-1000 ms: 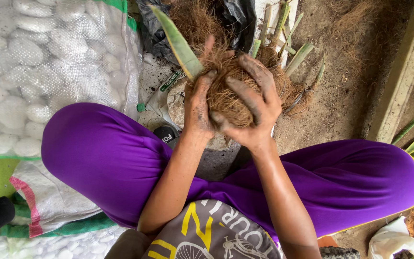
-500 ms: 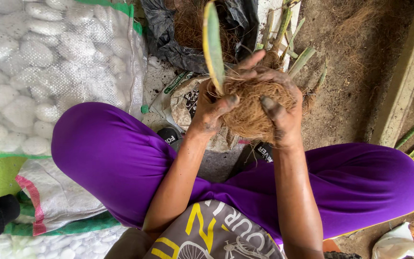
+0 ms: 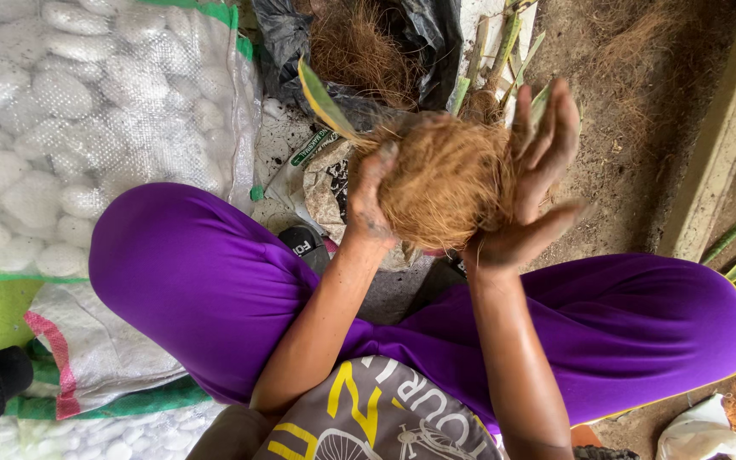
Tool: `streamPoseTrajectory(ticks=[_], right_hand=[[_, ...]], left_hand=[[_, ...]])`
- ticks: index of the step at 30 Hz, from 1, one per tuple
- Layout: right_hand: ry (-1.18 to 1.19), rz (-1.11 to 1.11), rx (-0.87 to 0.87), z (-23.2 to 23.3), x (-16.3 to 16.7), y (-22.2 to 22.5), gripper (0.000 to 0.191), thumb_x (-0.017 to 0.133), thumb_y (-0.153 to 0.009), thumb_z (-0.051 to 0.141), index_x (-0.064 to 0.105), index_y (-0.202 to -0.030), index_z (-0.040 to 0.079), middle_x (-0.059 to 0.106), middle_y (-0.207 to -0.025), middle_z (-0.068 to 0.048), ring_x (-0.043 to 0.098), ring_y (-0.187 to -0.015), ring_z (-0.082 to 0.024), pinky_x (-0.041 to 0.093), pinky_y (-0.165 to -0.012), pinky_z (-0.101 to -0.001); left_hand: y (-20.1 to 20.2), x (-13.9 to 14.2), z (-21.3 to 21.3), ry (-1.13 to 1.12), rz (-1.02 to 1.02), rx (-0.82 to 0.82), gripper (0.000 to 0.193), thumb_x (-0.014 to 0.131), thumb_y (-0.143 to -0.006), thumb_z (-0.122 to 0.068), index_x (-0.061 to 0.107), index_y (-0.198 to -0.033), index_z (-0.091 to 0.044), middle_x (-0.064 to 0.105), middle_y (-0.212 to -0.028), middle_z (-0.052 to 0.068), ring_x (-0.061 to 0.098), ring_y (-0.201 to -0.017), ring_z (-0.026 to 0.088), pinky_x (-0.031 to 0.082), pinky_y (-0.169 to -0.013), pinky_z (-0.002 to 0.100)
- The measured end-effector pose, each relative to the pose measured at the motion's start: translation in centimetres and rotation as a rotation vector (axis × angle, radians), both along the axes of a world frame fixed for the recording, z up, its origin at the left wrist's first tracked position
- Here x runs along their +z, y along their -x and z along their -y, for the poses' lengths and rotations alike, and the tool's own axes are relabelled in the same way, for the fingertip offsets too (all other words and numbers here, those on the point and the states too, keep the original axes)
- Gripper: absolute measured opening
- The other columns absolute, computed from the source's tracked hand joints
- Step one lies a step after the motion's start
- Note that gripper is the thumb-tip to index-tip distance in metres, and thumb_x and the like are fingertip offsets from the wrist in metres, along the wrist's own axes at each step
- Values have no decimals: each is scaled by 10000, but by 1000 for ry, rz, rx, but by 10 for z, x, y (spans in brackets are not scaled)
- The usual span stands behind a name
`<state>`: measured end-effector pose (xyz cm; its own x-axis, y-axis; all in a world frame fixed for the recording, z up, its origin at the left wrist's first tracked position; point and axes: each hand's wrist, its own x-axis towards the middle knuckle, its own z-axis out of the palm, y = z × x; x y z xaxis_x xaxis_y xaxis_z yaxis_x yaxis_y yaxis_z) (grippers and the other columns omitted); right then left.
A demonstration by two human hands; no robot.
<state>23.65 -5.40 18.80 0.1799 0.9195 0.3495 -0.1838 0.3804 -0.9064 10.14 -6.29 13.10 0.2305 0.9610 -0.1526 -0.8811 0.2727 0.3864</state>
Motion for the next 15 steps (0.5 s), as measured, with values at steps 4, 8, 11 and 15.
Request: streamPoseTrajectory(ticks=[4,8,11,15], right_hand=[[-235,338,-59,-1,1,16,817,517,-908,798,410,-1599,374,188,-1736,21,260,-1596,-251,231,-1314,-533],[-310,596,-27,-2,-9,19,872,661,-769,765,537,-1492,294,263,-1687,-74,334,-1591,-316,338,-1279,-586],[-156,567,-4,4,-20,18,635,774,-794,582,705,-1276,174,548,-1491,-151,550,-1423,-340,508,-1196,-586],[19,502,16,7,-30,3,406,774,-905,435,756,-1143,106,731,-1288,-107,686,-1281,-298,534,-1129,-488]], left_hand=[[3,-5,7,292,21,78,522,513,-1014,-437,592,-1333,-32,693,-1188,151,704,-1080,294,643,-874,472],[5,-4,8,235,142,119,527,456,-1091,-455,589,-1343,-11,679,-1221,158,706,-1066,284,641,-886,437],[4,-1,6,98,34,191,467,467,-1136,-389,568,-1399,-17,661,-1294,155,692,-1138,275,628,-940,440],[2,6,0,-53,-204,138,521,521,-1077,-305,536,-1518,-29,539,-1573,135,584,-1343,243,486,-1184,437]])
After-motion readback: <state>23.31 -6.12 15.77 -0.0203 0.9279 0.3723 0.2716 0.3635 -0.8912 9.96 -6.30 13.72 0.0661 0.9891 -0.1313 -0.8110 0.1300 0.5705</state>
